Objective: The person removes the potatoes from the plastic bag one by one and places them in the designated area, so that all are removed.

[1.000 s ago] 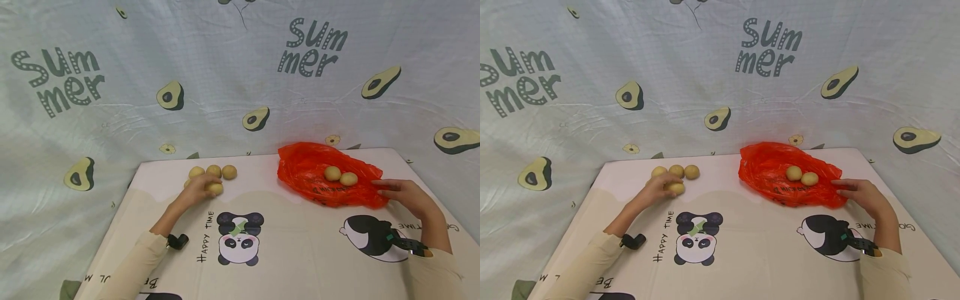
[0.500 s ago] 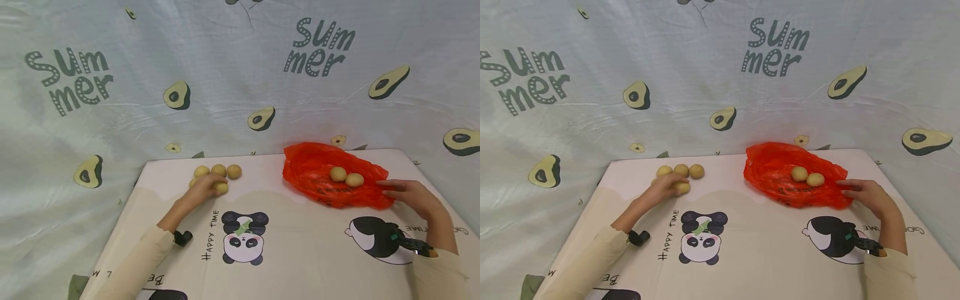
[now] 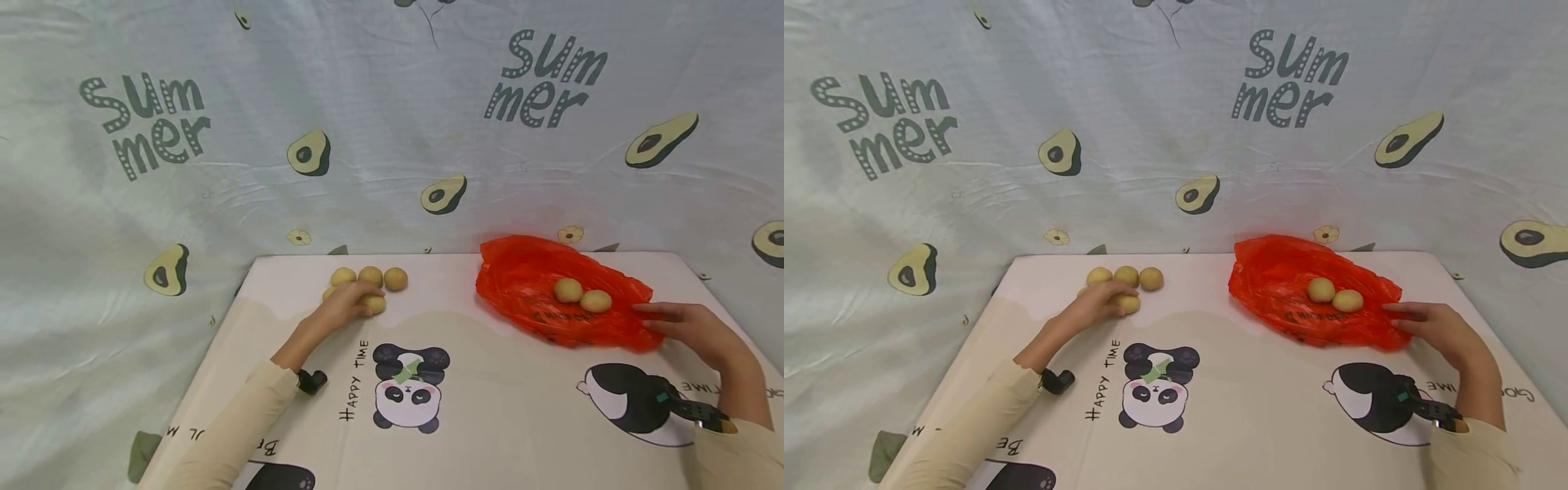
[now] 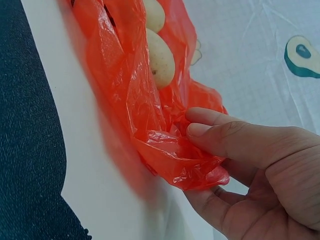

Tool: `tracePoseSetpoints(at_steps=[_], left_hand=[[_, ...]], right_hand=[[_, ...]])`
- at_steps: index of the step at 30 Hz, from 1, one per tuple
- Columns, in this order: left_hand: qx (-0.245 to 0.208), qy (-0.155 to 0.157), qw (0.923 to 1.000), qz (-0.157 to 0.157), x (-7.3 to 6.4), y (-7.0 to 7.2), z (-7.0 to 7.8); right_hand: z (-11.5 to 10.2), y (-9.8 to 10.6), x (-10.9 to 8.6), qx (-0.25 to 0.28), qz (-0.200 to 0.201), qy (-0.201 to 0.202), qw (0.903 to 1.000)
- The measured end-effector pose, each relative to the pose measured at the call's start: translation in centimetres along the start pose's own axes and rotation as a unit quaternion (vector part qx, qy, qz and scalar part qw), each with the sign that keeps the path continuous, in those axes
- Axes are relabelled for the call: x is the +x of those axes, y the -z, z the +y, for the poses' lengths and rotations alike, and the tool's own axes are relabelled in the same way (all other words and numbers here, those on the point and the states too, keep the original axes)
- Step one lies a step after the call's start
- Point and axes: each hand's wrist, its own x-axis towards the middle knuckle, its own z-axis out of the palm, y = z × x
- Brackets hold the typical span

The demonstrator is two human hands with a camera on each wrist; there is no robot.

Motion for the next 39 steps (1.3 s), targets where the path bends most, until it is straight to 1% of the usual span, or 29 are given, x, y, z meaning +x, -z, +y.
tracePoseSetpoints(at_steps=[4,10,13,16,19,21,23,24,27,29,30,34,39], left_hand=[[0.018,-0.013,0.9998,0.001,-0.3,-0.1,0.1],[0.049,-0.036,0.9978,0.028,-0.7,-0.4,-0.1],[0.058,-0.039,0.9970,0.035,-0.7,-0.4,0.0],[0.048,-0.029,0.9977,0.038,-0.5,-0.1,0.3],[0.006,-0.010,0.9992,0.039,-0.1,0.4,0.9],[-0.022,0.003,0.9990,0.039,0.4,0.5,1.4],[-0.050,0.023,0.9980,0.033,0.9,0.6,2.1],[-0.060,0.027,0.9974,0.030,1.1,0.6,2.5],[-0.079,0.026,0.9961,0.027,2.1,0.2,3.8],[-0.084,0.017,0.9960,0.026,2.9,-0.1,4.7],[-0.089,0.008,0.9957,0.026,3.2,-0.3,5.2],[-0.098,-0.009,0.9950,0.015,4.8,-1.1,7.1],[-0.102,-0.049,0.9936,0.003,6.7,-2.2,9.1]], right_hand=[[0.3,-0.3,-0.2,0.007,-0.001,0.003,1.0000],[0.7,-0.4,-0.4,0.002,0.002,0.006,1.0000],[0.7,-0.4,-0.4,0.002,0.002,0.011,0.9999],[0.7,-0.4,-0.3,0.007,0.000,0.013,0.9999],[0.6,-0.4,-0.3,0.008,-0.001,0.014,0.9999],[0.5,-0.3,-0.3,0.008,-0.001,0.015,0.9999],[0.4,-0.2,-0.3,0.008,0.000,0.015,0.9999],[0.4,-0.1,-0.3,0.008,0.000,0.014,0.9999],[0.4,0.0,-0.3,0.011,-0.002,0.012,0.9999],[0.6,0.1,-0.2,0.013,-0.002,0.010,0.9999],[0.6,0.1,-0.2,0.013,-0.001,0.008,0.9999],[0.9,0.1,-0.1,0.019,-0.002,0.000,0.9998],[1.0,-0.1,0.0,0.026,-0.007,-0.006,0.9996]])
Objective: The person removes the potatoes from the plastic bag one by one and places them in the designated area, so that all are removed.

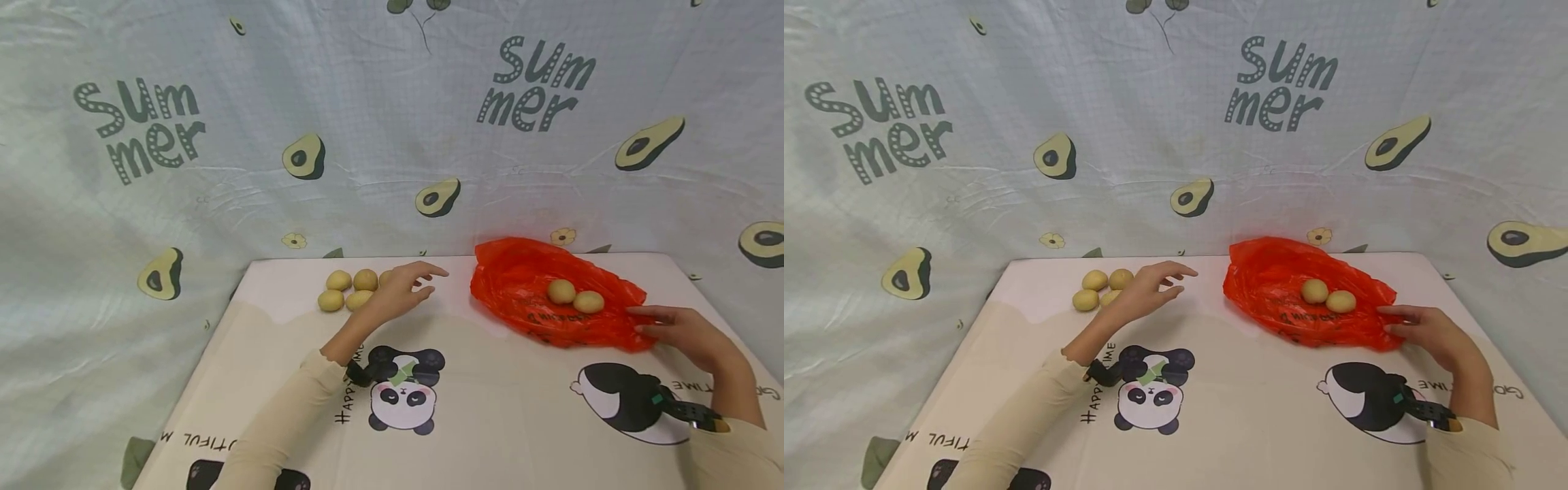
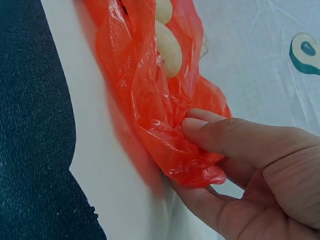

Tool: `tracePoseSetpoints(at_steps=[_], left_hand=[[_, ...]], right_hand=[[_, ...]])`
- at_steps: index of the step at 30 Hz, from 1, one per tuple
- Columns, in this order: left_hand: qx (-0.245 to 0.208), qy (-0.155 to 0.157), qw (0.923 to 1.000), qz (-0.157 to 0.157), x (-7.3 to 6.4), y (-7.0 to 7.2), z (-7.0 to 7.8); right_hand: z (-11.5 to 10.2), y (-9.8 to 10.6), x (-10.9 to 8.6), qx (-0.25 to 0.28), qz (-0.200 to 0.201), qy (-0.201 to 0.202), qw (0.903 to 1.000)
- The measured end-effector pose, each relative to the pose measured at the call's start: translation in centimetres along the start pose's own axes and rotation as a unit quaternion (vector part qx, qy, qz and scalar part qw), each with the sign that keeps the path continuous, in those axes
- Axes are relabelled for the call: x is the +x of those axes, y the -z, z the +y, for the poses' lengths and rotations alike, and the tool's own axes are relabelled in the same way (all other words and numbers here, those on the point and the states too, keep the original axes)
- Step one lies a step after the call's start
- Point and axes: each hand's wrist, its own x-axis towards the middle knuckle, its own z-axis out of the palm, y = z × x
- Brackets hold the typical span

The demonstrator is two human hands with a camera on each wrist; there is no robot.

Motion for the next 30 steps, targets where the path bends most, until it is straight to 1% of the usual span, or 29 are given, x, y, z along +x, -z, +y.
tracePoseSetpoints(at_steps=[8,10,14,19,24,28,30], left_hand=[[-0.058,-0.038,0.9970,-0.034,3.3,-3.0,2.1],[-0.062,-0.051,0.9961,-0.038,4.0,-3.8,2.5],[-0.067,-0.071,0.9947,-0.031,5.4,-5.2,3.3],[-0.093,-0.073,0.9924,-0.034,7.1,-6.6,4.3],[-0.104,-0.079,0.9908,-0.036,8.5,-7.7,5.2],[-0.103,-0.070,0.9915,-0.037,9.5,-8.8,5.5],[-0.097,-0.060,0.9924,-0.047,10.0,-9.3,5.5]], right_hand=[[0.0,-0.3,-0.1,0.003,-0.014,-0.001,0.9999],[0.0,-0.3,-0.1,0.004,-0.019,-0.007,0.9998],[0.1,-0.2,-0.1,0.007,-0.027,-0.021,0.9994],[0.2,-0.3,0.0,0.008,-0.028,-0.019,0.9994],[0.0,-0.2,-0.1,0.015,-0.024,-0.007,0.9996],[0.0,-0.2,-0.1,0.016,-0.020,-0.002,0.9997],[-0.1,-0.2,0.0,0.015,-0.017,-0.004,0.9997]])
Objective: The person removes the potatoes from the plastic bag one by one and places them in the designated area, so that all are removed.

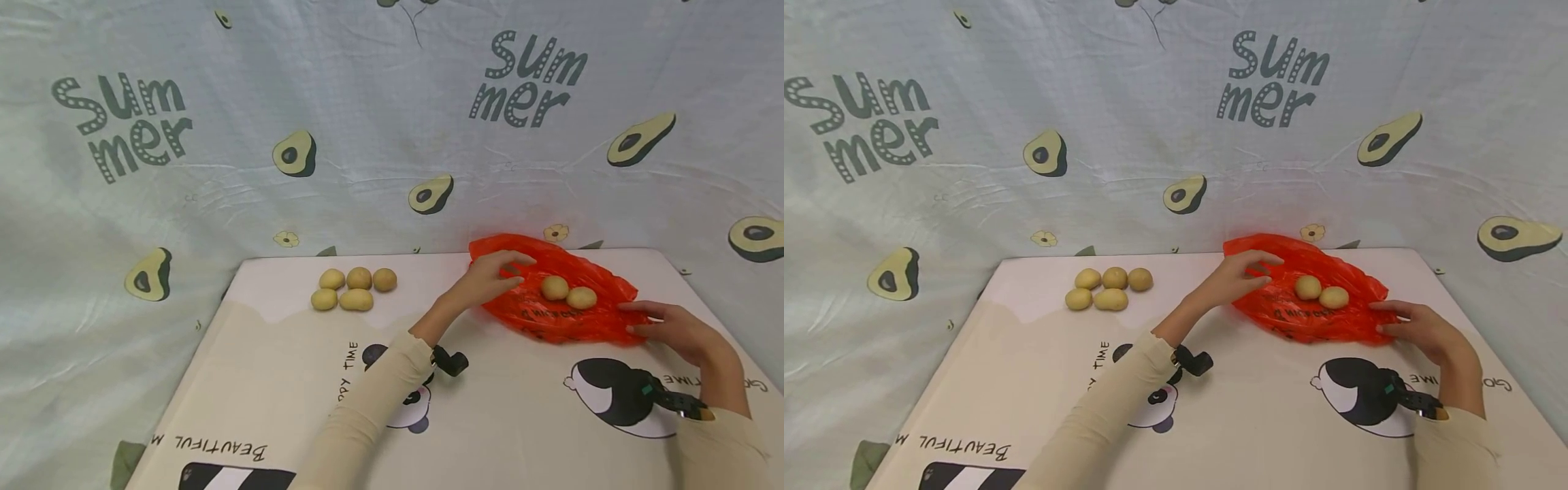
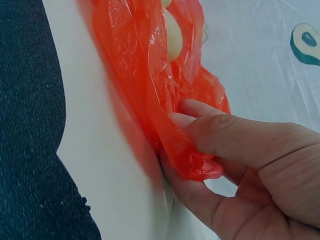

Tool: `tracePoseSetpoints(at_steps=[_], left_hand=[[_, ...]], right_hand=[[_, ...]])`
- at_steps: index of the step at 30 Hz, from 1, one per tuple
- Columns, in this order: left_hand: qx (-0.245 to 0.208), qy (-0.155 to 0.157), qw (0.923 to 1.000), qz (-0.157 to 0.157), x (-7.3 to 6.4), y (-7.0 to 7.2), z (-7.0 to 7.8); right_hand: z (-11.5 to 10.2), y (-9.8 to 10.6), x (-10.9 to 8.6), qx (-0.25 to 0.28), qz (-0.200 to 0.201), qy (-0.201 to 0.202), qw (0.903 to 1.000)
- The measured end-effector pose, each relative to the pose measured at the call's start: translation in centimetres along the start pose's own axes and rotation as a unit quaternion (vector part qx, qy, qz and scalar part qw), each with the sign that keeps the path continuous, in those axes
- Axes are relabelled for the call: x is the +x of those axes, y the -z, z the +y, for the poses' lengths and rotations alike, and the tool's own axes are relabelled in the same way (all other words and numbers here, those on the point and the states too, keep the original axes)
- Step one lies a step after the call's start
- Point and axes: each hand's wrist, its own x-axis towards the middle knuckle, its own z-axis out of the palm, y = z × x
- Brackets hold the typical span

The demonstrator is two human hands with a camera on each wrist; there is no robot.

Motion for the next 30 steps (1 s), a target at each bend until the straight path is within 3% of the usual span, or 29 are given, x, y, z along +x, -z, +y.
tracePoseSetpoints(at_steps=[7,12,19,27,30], left_hand=[[0.041,0.033,0.9974,-0.050,1.6,-0.9,-0.2],[0.034,0.041,0.9956,-0.077,3.5,-1.6,0.1],[0.035,0.093,0.9884,-0.115,6.1,-3.0,1.5],[0.018,0.161,0.9775,-0.135,8.1,-4.9,1.7],[0.032,0.173,0.9735,-0.146,8.7,-5.4,1.8]], right_hand=[[-0.2,-0.2,0.3,0.013,0.005,-0.001,0.9999],[-0.1,-0.2,0.2,0.014,0.007,-0.011,0.9998],[0.1,0.1,0.1,0.017,0.010,-0.018,0.9996],[0.2,0.0,0.3,0.015,0.010,-0.023,0.9996],[0.1,0.1,0.5,0.015,0.012,-0.025,0.9995]])
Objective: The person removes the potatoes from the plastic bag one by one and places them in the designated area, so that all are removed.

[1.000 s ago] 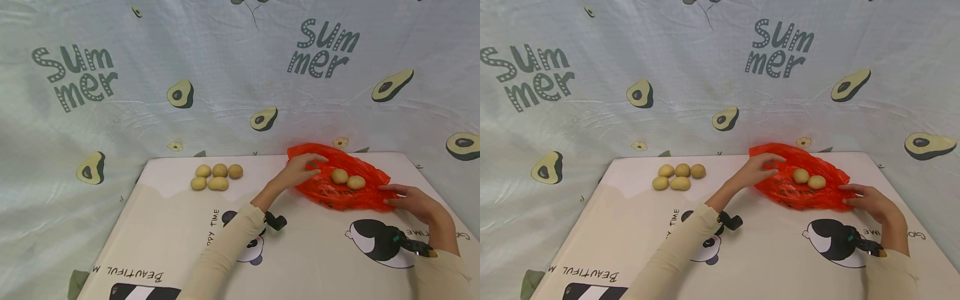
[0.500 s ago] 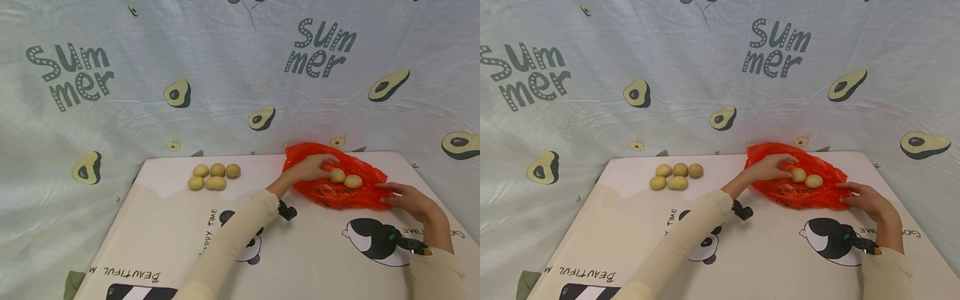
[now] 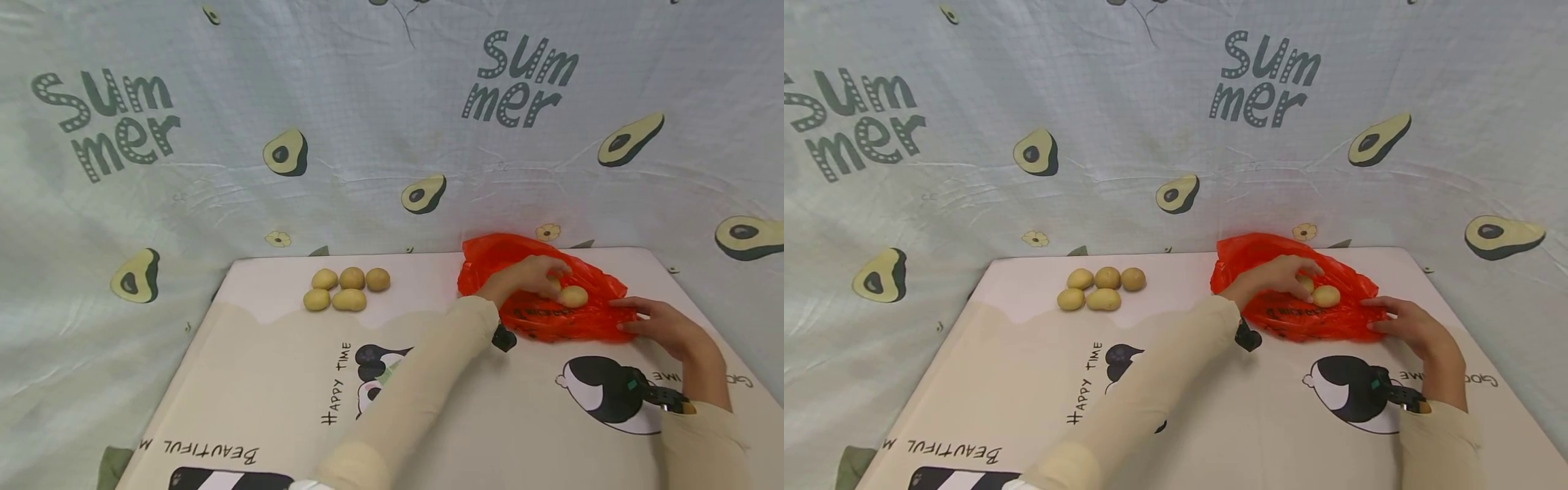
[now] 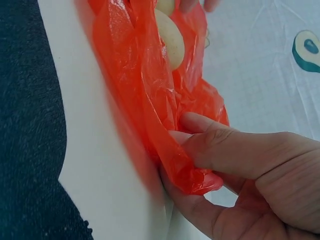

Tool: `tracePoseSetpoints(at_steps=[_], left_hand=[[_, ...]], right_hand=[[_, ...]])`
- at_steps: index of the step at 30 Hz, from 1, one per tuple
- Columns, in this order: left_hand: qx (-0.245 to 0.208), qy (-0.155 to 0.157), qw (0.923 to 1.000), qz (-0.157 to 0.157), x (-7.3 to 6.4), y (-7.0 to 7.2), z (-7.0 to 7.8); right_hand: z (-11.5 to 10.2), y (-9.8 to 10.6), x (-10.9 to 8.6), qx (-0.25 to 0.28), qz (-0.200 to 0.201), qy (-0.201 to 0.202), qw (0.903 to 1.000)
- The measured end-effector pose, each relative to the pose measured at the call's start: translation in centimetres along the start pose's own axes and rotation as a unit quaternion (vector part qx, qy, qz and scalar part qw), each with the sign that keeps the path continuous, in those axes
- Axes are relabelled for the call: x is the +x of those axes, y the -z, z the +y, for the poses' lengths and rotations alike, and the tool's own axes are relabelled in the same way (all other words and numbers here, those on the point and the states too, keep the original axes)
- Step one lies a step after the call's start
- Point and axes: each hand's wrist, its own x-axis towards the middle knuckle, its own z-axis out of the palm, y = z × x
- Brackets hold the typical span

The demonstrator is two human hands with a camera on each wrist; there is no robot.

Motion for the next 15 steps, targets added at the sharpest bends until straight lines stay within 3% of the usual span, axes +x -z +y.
tracePoseSetpoints(at_steps=[10,15], left_hand=[[0.070,0.038,0.9968,-0.012,1.9,-2.0,2.5],[0.048,0.098,0.9940,-0.008,1.9,-2.2,2.8]], right_hand=[[-0.3,0.4,-0.4,-0.008,-0.001,-0.005,1.0000],[-0.6,0.2,-0.4,-0.003,0.001,-0.005,1.0000]])
